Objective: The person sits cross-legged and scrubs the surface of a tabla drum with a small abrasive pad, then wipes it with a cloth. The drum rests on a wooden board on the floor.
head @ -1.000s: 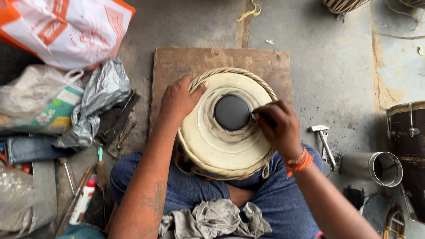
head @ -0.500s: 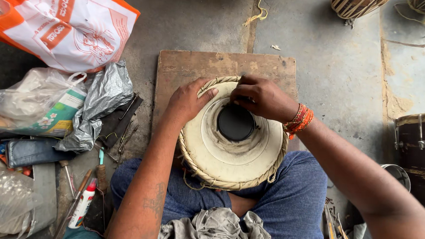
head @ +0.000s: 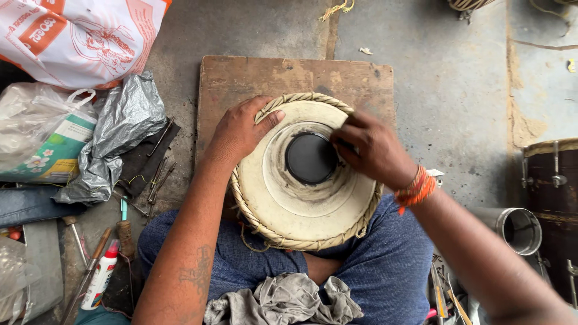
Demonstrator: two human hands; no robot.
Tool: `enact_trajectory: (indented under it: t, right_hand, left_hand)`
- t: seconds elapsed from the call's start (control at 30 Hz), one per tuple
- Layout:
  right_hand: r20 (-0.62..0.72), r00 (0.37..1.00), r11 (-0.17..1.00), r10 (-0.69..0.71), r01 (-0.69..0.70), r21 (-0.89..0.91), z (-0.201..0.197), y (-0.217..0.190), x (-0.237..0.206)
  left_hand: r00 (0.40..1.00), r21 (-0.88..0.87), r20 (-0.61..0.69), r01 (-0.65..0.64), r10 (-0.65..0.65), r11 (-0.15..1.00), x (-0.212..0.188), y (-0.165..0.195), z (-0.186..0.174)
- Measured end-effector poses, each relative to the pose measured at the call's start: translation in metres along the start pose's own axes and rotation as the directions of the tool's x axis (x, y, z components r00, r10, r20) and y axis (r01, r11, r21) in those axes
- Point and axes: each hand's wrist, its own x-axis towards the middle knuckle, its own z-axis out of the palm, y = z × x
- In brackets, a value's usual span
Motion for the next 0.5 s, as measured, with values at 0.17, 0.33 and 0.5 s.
enact_trajectory:
  t: [0.17,0.33,0.5]
  right_hand:
    - [-0.157,0.947,0.96,0.279,-0.279,0.026,0.021,-0.055,-0.054]
    - [-0.396,0.874,0.956,0.282,-0.221,0.191,0.062,-0.1,-0.076]
    - [-0.384,0.865,0.944,0.322,-0.262,0.202,0.043,-0.038,-0.051]
  left_hand:
    - [0.994,0.062,-0.058,-0.09,0.093,0.994,0.009,-0.015,0.006]
    - [0.994,0.08,-0.084,-0.065,0.072,0.995,0.01,-0.023,0.001]
    - [0.973,0.213,-0.168,0.192,-0.158,0.958,-0.003,-0.012,-0.007]
